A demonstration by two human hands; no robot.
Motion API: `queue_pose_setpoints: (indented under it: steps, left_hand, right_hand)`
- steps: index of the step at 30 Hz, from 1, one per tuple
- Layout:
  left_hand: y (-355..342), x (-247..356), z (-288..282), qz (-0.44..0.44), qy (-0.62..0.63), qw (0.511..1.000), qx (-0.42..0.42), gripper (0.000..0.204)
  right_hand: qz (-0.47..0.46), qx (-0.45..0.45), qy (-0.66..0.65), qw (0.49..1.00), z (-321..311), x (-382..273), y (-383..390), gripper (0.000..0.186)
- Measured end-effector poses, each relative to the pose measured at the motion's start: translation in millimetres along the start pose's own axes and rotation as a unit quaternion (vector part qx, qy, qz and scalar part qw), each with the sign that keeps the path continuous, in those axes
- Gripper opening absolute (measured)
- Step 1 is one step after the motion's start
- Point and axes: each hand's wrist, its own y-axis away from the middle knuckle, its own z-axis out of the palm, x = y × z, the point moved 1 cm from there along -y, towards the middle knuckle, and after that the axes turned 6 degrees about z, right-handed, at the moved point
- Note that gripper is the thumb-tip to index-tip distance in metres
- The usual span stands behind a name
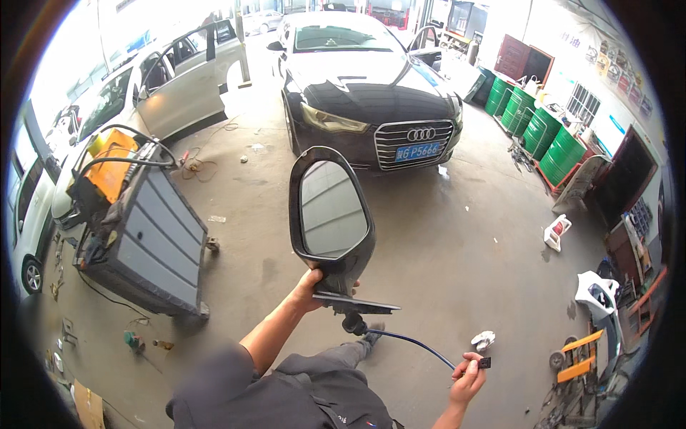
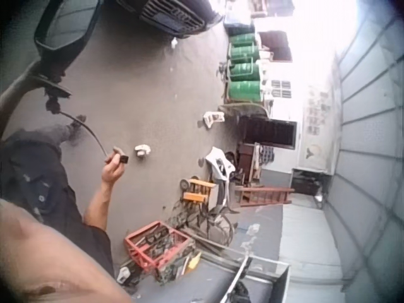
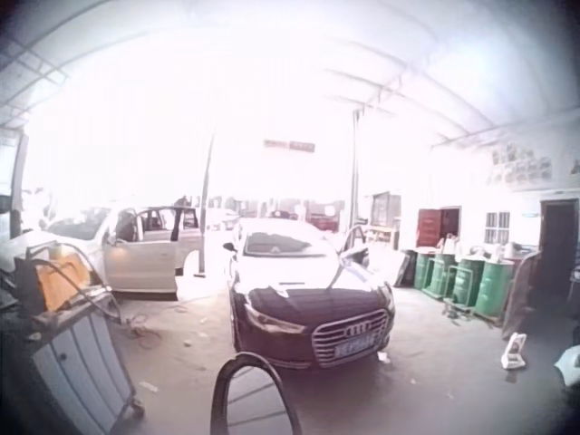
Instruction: The person removes a car side mirror from a workbench, walks to a black sedan, and installs the mirror onto the driver's door. They align the mirror housing, connect the wiring harness, and secure the mirror in place.
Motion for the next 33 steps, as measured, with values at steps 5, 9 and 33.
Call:
queue_pose_setpoints:
  steps: [5, 9, 33]
  left_hand:
    - [-194, -75, 9, -0.008, 0.069, 0.998, 0.003, 0.093]
    - [-341, -123, 35, -0.050, 0.136, 0.989, -0.040, 0.099]
    - [-1140, -400, 96, 0.004, 0.209, 0.971, -0.117, 0.120]
  right_hand:
    - [0.038, 0.043, -0.018, 0.998, -48, 41, -167, 0.033]
    - [0.106, 0.114, -0.100, 0.983, -95, 54, -282, 0.037]
    - [0.137, -0.081, -0.276, 0.948, -212, 240, -1188, 0.031]
